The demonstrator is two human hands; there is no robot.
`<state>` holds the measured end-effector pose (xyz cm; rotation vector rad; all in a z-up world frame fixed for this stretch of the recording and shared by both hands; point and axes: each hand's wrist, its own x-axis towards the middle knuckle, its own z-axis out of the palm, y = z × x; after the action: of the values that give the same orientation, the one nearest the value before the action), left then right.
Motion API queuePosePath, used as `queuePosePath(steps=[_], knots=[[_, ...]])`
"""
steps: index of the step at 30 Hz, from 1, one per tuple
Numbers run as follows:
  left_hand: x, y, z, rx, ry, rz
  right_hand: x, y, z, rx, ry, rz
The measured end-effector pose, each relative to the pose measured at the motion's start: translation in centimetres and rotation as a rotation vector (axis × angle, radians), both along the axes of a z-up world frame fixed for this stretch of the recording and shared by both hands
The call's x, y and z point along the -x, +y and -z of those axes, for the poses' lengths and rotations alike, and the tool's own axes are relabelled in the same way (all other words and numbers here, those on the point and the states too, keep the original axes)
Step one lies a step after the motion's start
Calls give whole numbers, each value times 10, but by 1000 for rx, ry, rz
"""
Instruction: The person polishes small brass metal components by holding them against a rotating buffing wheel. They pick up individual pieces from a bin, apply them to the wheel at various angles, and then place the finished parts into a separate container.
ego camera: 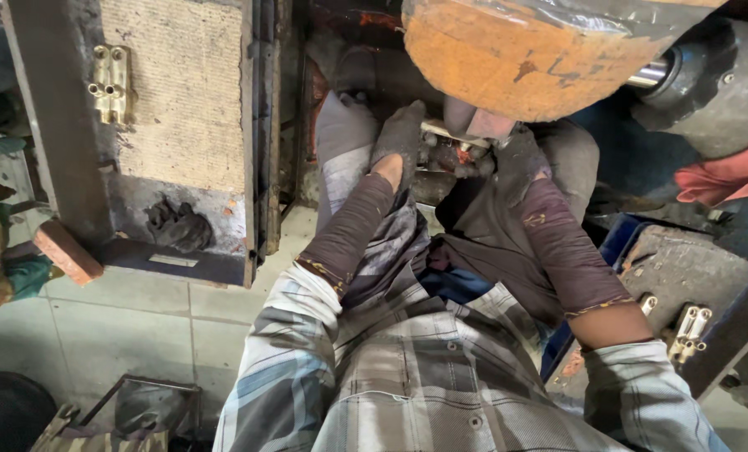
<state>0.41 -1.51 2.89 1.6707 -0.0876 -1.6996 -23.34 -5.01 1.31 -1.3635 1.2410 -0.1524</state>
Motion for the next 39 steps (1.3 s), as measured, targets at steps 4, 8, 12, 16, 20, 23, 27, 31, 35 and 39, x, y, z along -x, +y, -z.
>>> queuePosePath(steps=[4,8,12,16,20,23,27,31,35,39], knots=[[1,-8,2,-40,35,-13,7,-13,13,217,144,-226],[1,-12,-5,-23,42,-5,-8,-14,-31,109,61,-114],[9,4,-24,95,42,-36,-32,19,-104,-177,-369,416],[14,10,-27,212,57,-22,-43,26,-126,-30,-414,416],[18,0,-19,140,115,-54,-34,21,-112,-82,-407,396],[19,-6,-11,111,21,22,-24,12,-85,-180,-387,479],[21,-12,-5,41,54,5,-9,-1,-65,-300,-197,505],[25,-16,2,-36,147,-60,-10,-9,-67,-255,-111,334],[29,-16,21,168,-80,113,-24,-2,-86,-296,-314,518],[33,-6,11,205,-41,80,-32,23,-120,-105,-469,447]])
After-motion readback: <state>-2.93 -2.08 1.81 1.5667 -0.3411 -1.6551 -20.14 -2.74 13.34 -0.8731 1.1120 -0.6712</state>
